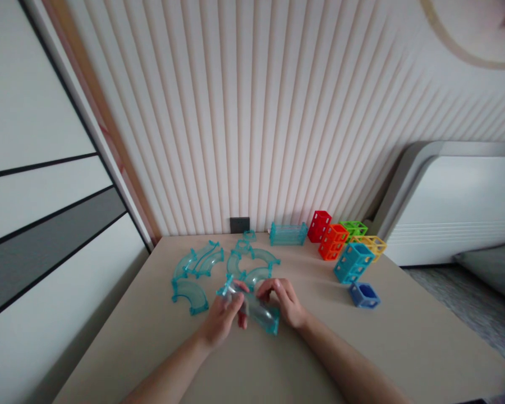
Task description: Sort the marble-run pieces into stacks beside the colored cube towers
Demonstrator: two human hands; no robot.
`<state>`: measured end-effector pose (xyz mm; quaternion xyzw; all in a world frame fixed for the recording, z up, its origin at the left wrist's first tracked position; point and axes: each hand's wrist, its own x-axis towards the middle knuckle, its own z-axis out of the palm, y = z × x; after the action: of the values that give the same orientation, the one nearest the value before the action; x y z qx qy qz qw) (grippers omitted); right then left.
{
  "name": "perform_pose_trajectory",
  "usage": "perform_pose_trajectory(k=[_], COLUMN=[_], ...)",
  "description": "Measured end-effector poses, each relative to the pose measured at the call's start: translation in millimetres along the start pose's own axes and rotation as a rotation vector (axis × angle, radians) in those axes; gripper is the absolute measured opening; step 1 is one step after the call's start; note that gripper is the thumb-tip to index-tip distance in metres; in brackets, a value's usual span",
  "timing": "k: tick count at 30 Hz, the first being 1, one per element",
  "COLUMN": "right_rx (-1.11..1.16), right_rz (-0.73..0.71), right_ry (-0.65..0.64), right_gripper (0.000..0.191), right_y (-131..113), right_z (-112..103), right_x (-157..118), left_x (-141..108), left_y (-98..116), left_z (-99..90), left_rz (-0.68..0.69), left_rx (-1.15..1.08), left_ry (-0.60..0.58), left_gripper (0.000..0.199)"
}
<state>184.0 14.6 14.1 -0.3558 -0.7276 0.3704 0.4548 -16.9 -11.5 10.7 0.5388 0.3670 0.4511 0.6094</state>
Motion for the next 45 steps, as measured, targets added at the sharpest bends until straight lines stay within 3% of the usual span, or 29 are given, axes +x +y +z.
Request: perform_pose_trajectory(k=[3, 6, 9, 16, 28, 33, 37, 45], right_rx=[-0.223, -0.503, -0.684, -0.860, -0.868, -0.807, -0.833, -0.679], right_rz=[-0.028, -0.146, -0.240, -0.208, -0.115, -0.146, -0.166, -0.313], right_ry=[0.080, 0.004, -0.088, -0.180, -0.186, -0.268, -0.285, -0.086], right_gripper=[0.056, 0.026, 0.029, 0.043, 0.040, 0.051, 0.044, 0.034], right_y=[10, 14, 15, 16, 6, 3, 1, 1], right_z=[-2, -7, -12, -12, -11, -1, 6, -5], right_x=[8, 16, 19, 18, 13, 12, 11, 10], left_x=[3, 5, 7, 8, 8, 9, 9, 8], left_y=[-1, -4, -6, -2, -2, 1, 1, 4], left_z=[-0.3, -1.1, -0.2, 2.6, 1.4, 2.7, 3.7, 3.2], left_rz=[-0.009, -0.053, -0.086, -0.166, -0.157, -0.137, -0.136, -0.067], left_rx=[-0.060, -0.083, -0.091, -0.001, -0.045, -0.064, -0.065, -0.112], left_ry=[0.115, 0.147, 0.144, 0.116, 0.131, 0.142, 0.149, 0.183], left_gripper=[0.049, 0.050, 0.053, 0.060, 0.057, 0.056, 0.056, 0.051])
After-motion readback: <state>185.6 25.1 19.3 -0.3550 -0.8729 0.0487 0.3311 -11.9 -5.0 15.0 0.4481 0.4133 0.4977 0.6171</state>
